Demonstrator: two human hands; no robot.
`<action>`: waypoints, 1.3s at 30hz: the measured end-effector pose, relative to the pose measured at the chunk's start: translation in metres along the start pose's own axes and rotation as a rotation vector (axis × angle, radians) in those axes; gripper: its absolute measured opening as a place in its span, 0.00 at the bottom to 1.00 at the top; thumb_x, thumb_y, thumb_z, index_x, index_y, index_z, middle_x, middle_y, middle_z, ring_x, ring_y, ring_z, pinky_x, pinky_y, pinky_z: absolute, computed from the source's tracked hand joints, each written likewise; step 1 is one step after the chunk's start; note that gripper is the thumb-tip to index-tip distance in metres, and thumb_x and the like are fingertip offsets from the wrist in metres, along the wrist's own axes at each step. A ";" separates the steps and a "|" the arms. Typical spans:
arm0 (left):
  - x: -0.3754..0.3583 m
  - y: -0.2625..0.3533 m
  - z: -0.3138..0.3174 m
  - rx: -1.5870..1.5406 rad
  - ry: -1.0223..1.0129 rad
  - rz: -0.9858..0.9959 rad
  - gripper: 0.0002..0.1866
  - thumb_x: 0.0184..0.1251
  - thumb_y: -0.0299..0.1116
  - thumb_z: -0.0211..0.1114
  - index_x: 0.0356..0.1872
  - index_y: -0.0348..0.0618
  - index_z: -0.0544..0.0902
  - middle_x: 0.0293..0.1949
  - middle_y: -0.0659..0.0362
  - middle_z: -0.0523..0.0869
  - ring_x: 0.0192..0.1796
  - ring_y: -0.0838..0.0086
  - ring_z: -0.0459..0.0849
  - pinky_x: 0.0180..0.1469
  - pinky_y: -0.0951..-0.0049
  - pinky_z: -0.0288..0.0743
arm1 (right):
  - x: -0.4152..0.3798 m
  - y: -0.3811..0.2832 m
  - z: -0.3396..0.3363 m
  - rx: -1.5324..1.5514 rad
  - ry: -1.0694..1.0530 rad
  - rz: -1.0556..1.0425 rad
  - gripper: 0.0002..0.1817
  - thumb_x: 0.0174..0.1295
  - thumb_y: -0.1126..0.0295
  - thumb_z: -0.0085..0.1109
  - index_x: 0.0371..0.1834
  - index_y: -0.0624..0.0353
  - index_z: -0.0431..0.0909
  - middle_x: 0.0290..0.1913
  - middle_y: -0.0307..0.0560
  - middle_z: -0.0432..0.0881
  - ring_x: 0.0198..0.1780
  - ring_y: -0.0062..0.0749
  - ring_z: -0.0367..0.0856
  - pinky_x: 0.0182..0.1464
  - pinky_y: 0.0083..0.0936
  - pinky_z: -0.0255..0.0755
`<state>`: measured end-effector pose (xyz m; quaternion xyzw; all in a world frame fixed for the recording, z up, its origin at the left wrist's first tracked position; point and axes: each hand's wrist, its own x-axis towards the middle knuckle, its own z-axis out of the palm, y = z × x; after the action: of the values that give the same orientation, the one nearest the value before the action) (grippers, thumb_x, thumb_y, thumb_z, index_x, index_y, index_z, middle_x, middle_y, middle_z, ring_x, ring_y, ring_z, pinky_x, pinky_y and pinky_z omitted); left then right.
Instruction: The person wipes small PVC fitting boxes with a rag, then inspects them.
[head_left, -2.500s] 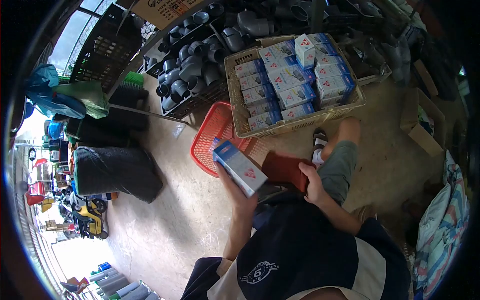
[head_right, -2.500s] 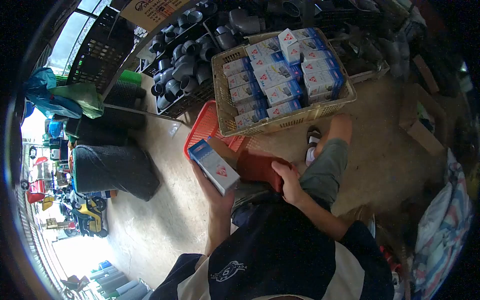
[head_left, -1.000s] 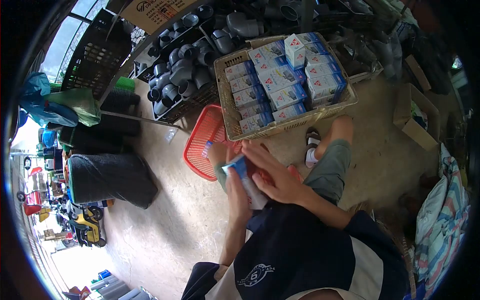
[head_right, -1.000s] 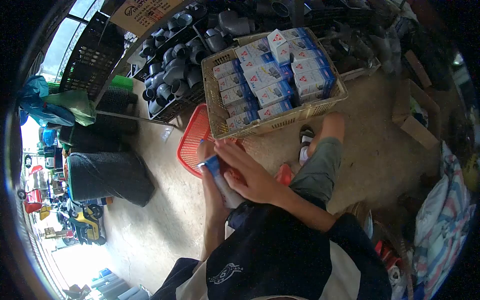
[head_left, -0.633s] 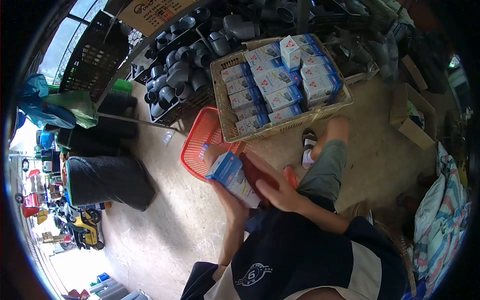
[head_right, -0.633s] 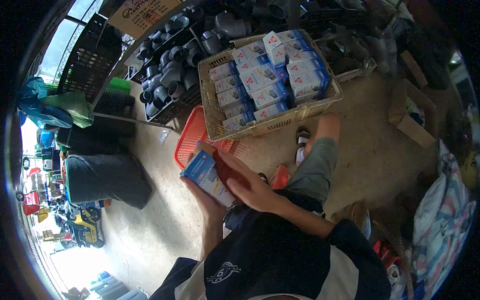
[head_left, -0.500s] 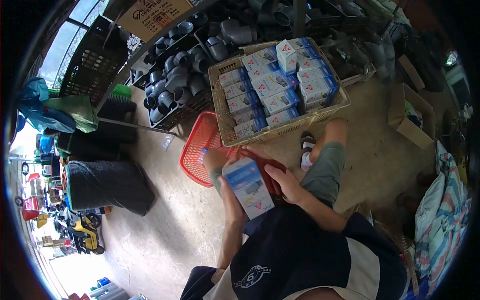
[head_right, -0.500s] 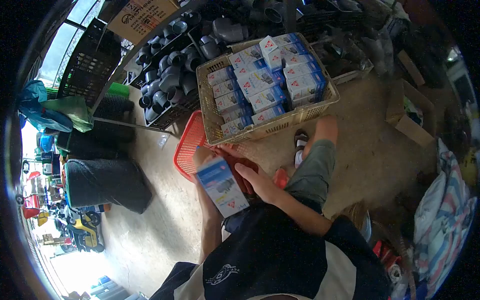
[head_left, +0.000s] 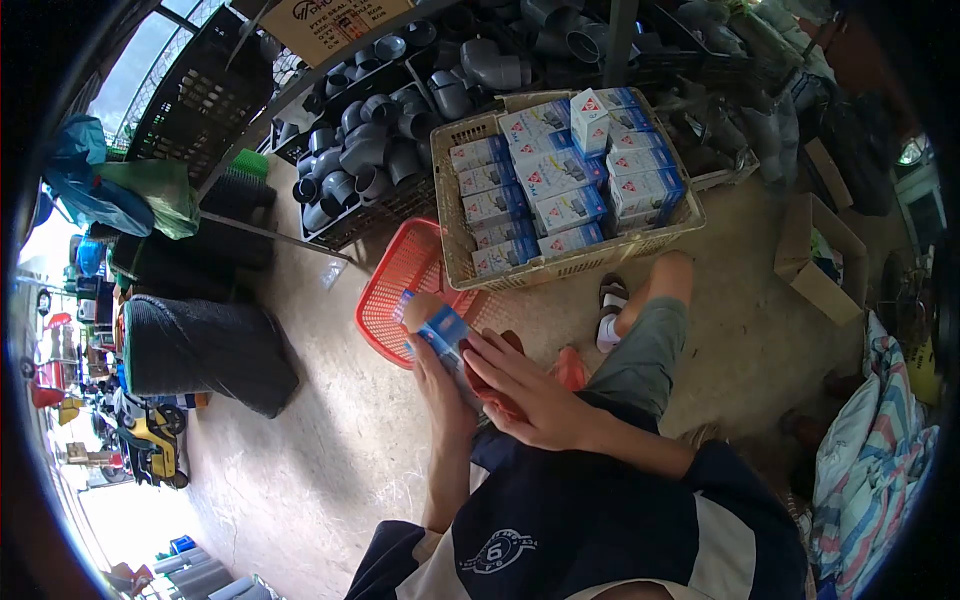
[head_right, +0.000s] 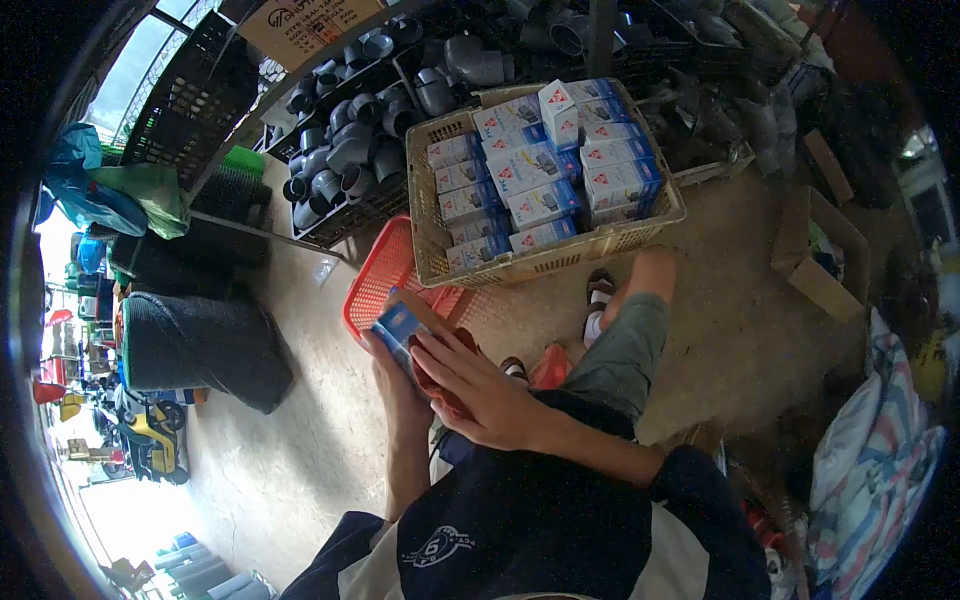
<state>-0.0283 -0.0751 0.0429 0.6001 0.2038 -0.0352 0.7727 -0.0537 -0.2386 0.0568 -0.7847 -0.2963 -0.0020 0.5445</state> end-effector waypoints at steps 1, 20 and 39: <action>-0.003 -0.004 0.005 -0.044 -0.039 -0.008 0.37 0.83 0.63 0.38 0.63 0.37 0.76 0.56 0.52 0.84 0.57 0.68 0.84 0.61 0.66 0.78 | 0.007 0.004 -0.006 0.008 0.008 -0.020 0.37 0.72 0.66 0.56 0.82 0.62 0.54 0.82 0.60 0.52 0.84 0.56 0.48 0.81 0.49 0.47; 0.000 -0.025 0.019 -0.481 -0.070 -0.241 0.29 0.81 0.61 0.49 0.63 0.48 0.75 0.53 0.60 0.84 0.54 0.71 0.84 0.60 0.65 0.78 | -0.040 0.051 -0.014 1.056 0.227 0.519 0.32 0.76 0.67 0.50 0.79 0.69 0.58 0.80 0.50 0.62 0.78 0.33 0.64 0.78 0.33 0.57; -0.050 -0.023 0.032 0.342 -0.110 0.032 0.31 0.86 0.54 0.40 0.71 0.36 0.69 0.66 0.50 0.76 0.68 0.68 0.73 0.70 0.66 0.64 | 0.015 0.025 -0.016 0.096 0.327 0.058 0.32 0.71 0.67 0.57 0.78 0.57 0.64 0.81 0.54 0.58 0.83 0.56 0.51 0.81 0.51 0.47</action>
<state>-0.0720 -0.1208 0.0464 0.7231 0.1429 -0.0898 0.6698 -0.0246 -0.2517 0.0464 -0.7552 -0.1808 -0.0998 0.6221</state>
